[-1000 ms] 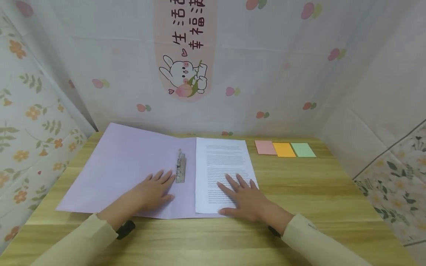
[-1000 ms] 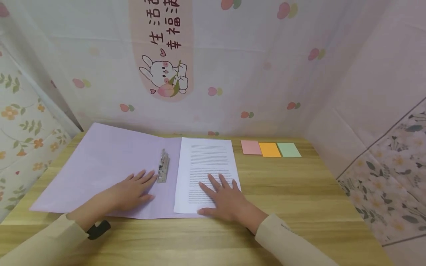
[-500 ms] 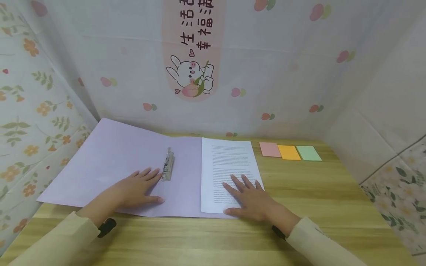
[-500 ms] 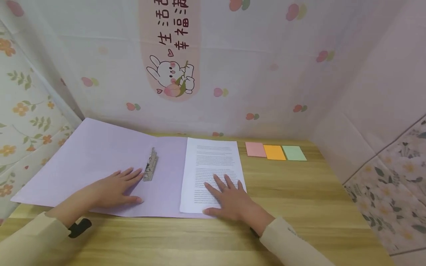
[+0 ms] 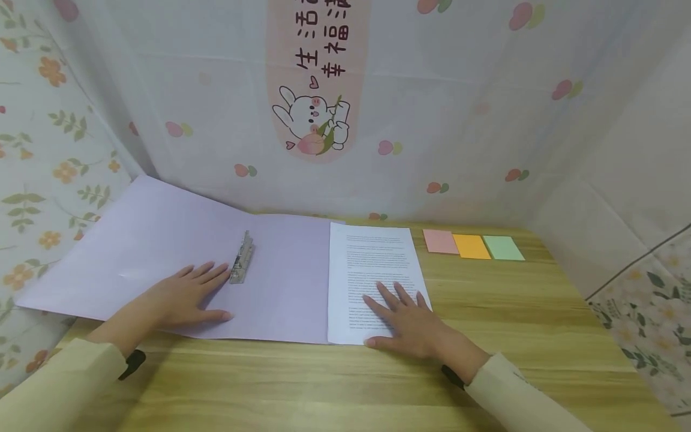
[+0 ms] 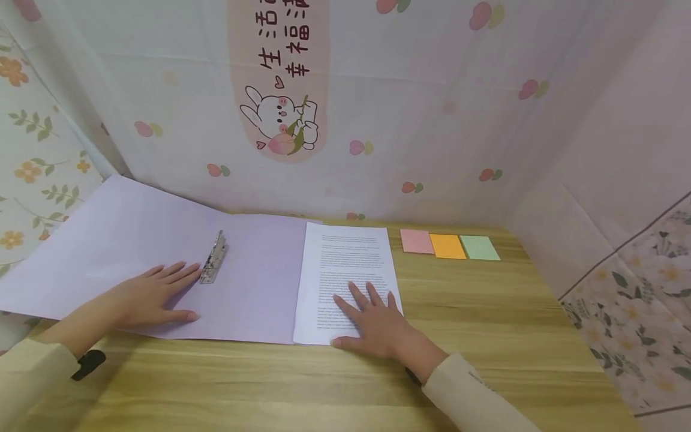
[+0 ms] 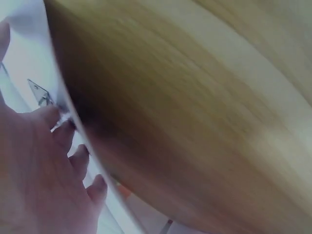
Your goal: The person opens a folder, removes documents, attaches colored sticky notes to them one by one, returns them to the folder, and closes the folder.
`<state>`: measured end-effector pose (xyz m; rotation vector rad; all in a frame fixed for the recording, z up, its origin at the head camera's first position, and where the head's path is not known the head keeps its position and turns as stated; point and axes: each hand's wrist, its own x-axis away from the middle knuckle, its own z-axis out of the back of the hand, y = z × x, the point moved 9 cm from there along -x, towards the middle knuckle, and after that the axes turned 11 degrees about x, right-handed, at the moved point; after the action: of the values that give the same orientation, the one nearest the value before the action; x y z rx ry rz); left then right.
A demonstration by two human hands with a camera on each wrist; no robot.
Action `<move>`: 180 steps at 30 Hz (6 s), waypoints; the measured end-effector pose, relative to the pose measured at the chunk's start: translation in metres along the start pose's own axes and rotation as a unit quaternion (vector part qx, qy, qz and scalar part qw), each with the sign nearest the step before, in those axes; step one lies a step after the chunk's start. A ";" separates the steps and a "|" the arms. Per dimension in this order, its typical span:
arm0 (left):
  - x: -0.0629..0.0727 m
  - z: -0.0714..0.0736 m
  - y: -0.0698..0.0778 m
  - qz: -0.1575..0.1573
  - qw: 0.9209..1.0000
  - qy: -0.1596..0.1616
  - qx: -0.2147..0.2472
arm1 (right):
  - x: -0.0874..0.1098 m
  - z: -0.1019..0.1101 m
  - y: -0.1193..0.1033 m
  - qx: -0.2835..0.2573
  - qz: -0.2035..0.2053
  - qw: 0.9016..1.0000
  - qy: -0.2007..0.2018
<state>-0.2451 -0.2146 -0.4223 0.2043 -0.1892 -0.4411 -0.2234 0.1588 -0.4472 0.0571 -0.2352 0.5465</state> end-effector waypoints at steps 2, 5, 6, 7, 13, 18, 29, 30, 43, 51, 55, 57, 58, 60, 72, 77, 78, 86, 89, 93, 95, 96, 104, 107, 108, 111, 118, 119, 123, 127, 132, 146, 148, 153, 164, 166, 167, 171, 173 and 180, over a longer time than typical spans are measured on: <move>0.002 0.000 -0.003 0.002 1.000 0.000 -0.003 | -0.001 0.000 0.000 -0.002 0.001 1.000 0.001; 0.003 0.000 -0.005 0.015 1.000 -0.004 0.000 | -0.001 0.001 -0.001 -0.005 0.003 1.000 0.006; 0.004 -0.001 -0.005 0.022 1.000 -0.005 0.001 | -0.001 0.002 -0.002 -0.006 0.004 1.000 0.007; 0.005 -0.001 -0.005 0.028 1.000 -0.004 0.003 | -0.001 0.002 -0.002 -0.007 0.003 1.000 0.006; 0.010 -0.003 -0.001 0.061 0.998 0.015 -0.019 | -0.001 0.002 -0.002 -0.012 -0.002 1.000 0.002; 0.013 -0.008 -0.007 0.098 0.993 0.026 -0.059 | 0.001 0.004 -0.001 -0.015 -0.006 1.000 0.000; 0.021 -0.006 -0.032 0.135 0.986 0.030 -0.091 | 0.001 0.003 0.001 -0.018 -0.011 1.000 -0.006; 0.022 -0.005 -0.034 0.135 0.986 0.031 -0.095 | 0.001 0.003 0.001 -0.020 -0.011 1.000 -0.007; 0.026 0.011 -0.060 0.145 0.978 0.046 -0.146 | -0.002 0.003 -0.003 -0.018 -0.002 1.000 -0.003; 0.023 0.015 -0.058 0.127 0.977 0.058 -0.159 | -0.004 0.005 -0.005 -0.019 -0.006 1.000 -0.007; 0.018 0.022 -0.042 0.112 0.982 0.076 -0.129 | -0.004 0.005 -0.008 -0.027 -0.001 1.000 -0.005; 0.014 0.028 -0.022 0.092 0.983 0.101 -0.124 | -0.004 0.006 -0.010 -0.030 0.002 1.000 -0.002; 0.011 0.031 -0.011 0.082 0.982 0.115 -0.126 | -0.004 0.007 -0.011 -0.030 0.002 1.000 -0.001; 0.005 0.033 0.013 0.066 0.981 0.132 -0.125 | -0.004 0.008 -0.013 -0.028 0.002 1.000 0.002; -0.064 -0.005 0.097 -0.005 0.990 -0.007 0.139 | -0.007 0.013 -0.020 -0.037 0.001 0.999 -0.006; -0.092 -0.014 0.110 -0.029 0.979 -0.016 0.199 | -0.012 0.011 -0.025 -0.035 0.005 0.999 -0.002; -0.096 -0.016 0.113 -0.035 0.979 -0.017 0.201 | -0.013 0.011 -0.026 -0.033 0.005 0.999 -0.002; -0.119 -0.033 0.119 -0.043 0.974 -0.026 0.222 | -0.014 0.012 -0.029 -0.024 0.005 1.000 0.001; -0.122 -0.035 0.118 -0.049 0.972 -0.025 0.230 | -0.015 0.012 -0.032 -0.029 0.017 0.999 0.003; -0.124 -0.039 0.116 -0.052 0.971 -0.034 0.233 | -0.017 0.015 -0.035 -0.030 0.034 0.999 0.004; -0.124 -0.041 0.115 -0.054 0.970 -0.035 0.236 | -0.017 0.017 -0.033 -0.047 0.038 0.998 0.004; -0.124 -0.042 0.115 -0.058 0.970 -0.033 0.235 | -0.017 0.019 -0.030 -0.061 0.036 0.997 0.004; -0.123 -0.048 0.114 -0.070 0.972 -0.014 0.224 | -0.017 0.053 0.032 -0.159 -0.065 0.983 0.061; -0.124 -0.048 0.115 -0.074 0.971 -0.017 0.225 | -0.019 0.063 0.071 -0.156 -0.130 0.976 0.083; -0.124 -0.048 0.115 -0.076 0.971 -0.017 0.227 | -0.020 0.065 0.084 -0.158 -0.149 0.972 0.086; -0.124 -0.046 0.114 -0.076 0.971 -0.018 0.226 | -0.025 0.068 0.120 -0.161 -0.191 0.964 0.093; -0.120 -0.040 0.111 -0.079 0.966 -0.008 0.245 | -0.033 0.060 0.177 -0.150 -0.284 0.944 0.080; -0.119 -0.040 0.111 -0.079 0.966 -0.008 0.247 | -0.034 0.059 0.182 -0.147 -0.293 0.942 0.078; -0.118 -0.041 0.109 -0.076 0.966 -0.003 0.248 | -0.042 0.059 0.198 -0.143 -0.320 0.933 0.084; -0.119 -0.041 0.111 -0.086 0.964 0.001 0.251 | -0.044 0.057 0.208 -0.157 -0.335 0.926 0.074; -0.122 -0.045 0.111 -0.083 0.964 -0.004 0.253 | -0.046 0.055 0.211 -0.169 -0.335 0.925 0.058; -0.130 -0.041 0.116 -0.123 0.957 0.043 0.258 | -0.052 0.050 0.215 -0.141 -0.368 0.918 0.049; -0.130 -0.040 0.116 -0.127 0.958 0.044 0.253 | -0.052 0.052 0.215 -0.144 -0.374 0.915 0.053; -0.131 -0.042 0.115 -0.124 0.960 0.042 0.247 | -0.051 0.055 0.214 -0.148 -0.380 0.911 0.056; -0.130 -0.042 0.115 -0.123 0.962 0.040 0.238 | -0.048 0.048 0.209 -0.173 -0.375 0.909 0.056; -0.130 -0.042 0.115 -0.124 0.962 0.039 0.238 | -0.047 0.046 0.210 -0.177 -0.380 0.907 0.049; -0.130 -0.042 0.116 -0.124 0.962 0.038 0.239 | -0.046 0.045 0.211 -0.180 -0.381 0.906 0.047; -0.128 -0.041 0.116 -0.122 0.961 0.036 0.245 | -0.046 0.043 0.214 -0.200 -0.380 0.902 0.050; -0.128 -0.041 0.115 -0.120 0.961 0.036 0.245 | -0.046 0.042 0.215 -0.213 -0.378 0.900 0.049; -0.127 -0.045 0.115 -0.114 0.964 0.028 0.241 | -0.046 0.038 0.215 -0.228 -0.383 0.895 0.022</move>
<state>-0.3016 -0.0495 -0.4559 0.7210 -0.2156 -0.6128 -0.3814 0.3139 -0.4233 -0.3123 -0.2693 -0.3048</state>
